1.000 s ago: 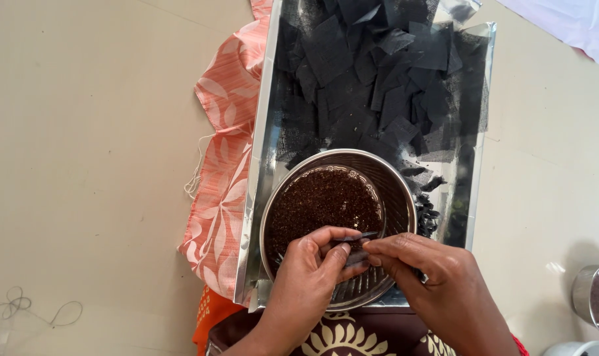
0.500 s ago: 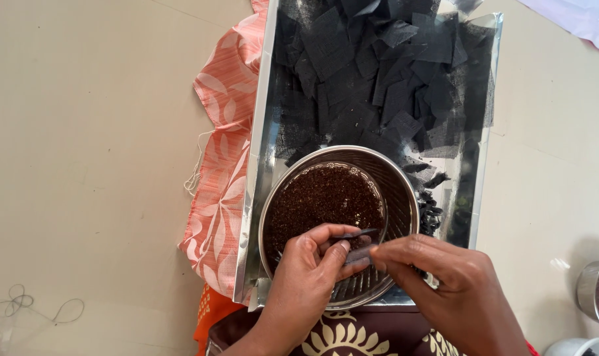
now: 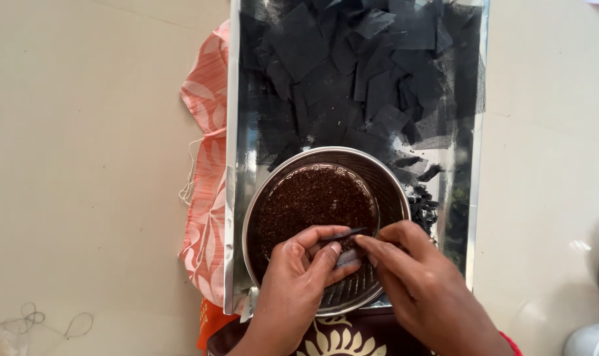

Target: Rolling small black squares into tubes after applying a paste-like substance.

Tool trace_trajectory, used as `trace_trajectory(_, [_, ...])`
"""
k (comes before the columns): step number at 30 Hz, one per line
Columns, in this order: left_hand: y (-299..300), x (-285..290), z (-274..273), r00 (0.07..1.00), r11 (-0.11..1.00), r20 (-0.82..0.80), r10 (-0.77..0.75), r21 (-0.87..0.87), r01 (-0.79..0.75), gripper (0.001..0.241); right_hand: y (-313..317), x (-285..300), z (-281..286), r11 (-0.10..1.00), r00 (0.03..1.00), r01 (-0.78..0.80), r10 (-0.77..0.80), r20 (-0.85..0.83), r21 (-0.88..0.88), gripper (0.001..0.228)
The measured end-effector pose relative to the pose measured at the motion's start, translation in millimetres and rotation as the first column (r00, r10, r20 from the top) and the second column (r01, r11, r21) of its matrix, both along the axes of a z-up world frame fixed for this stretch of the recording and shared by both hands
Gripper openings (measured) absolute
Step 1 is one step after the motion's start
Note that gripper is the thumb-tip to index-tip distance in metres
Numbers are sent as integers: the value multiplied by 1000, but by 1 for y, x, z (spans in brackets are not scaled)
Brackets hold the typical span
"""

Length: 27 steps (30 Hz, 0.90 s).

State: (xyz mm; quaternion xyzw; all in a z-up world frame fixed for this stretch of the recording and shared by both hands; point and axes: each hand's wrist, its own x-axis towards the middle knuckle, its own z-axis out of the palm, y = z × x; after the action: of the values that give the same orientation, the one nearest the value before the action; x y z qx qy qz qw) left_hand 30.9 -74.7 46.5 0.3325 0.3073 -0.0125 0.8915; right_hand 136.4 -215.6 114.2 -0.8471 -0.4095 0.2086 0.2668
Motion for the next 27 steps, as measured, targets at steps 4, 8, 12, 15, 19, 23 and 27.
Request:
trace_trajectory(4, [0, 2, 1, 1000, 1000, -25, -9, 16, 9, 28, -2, -1, -7, 999, 999, -31, 30, 10, 29, 42])
trace_trajectory(8, [-4, 4, 0, 999, 1000, -37, -8, 0, 8, 27, -4, 3, -7, 998, 995, 46, -50, -88, -48, 39])
trace_trajectory(12, [-8, 1, -9, 998, 999, 35, 48, -4, -48, 26, -3, 1, -13, 985, 991, -123, 116, 62, 124, 39])
trace_trajectory(15, [-9, -3, -7, 994, 998, 88, 66, -8, -66, 24, -6, 0, -14, 999, 1000, 21, -20, 15, -39, 33])
trace_trajectory(19, [-11, -7, -4, 993, 998, 108, 48, 45, -53, 25, -13, -4, -28, 998, 999, -43, 43, 2, -35, 40])
trace_trajectory(23, [-9, -13, -5, 994, 993, 111, 2, 115, -15, 27, 3, -9, -26, 999, 995, 14, -8, 96, -52, 35])
trace_trajectory(27, [-12, -9, -5, 993, 993, 120, -20, 121, 6, 28, 8, -11, -16, 1000, 981, 0, -4, 195, 22, 28])
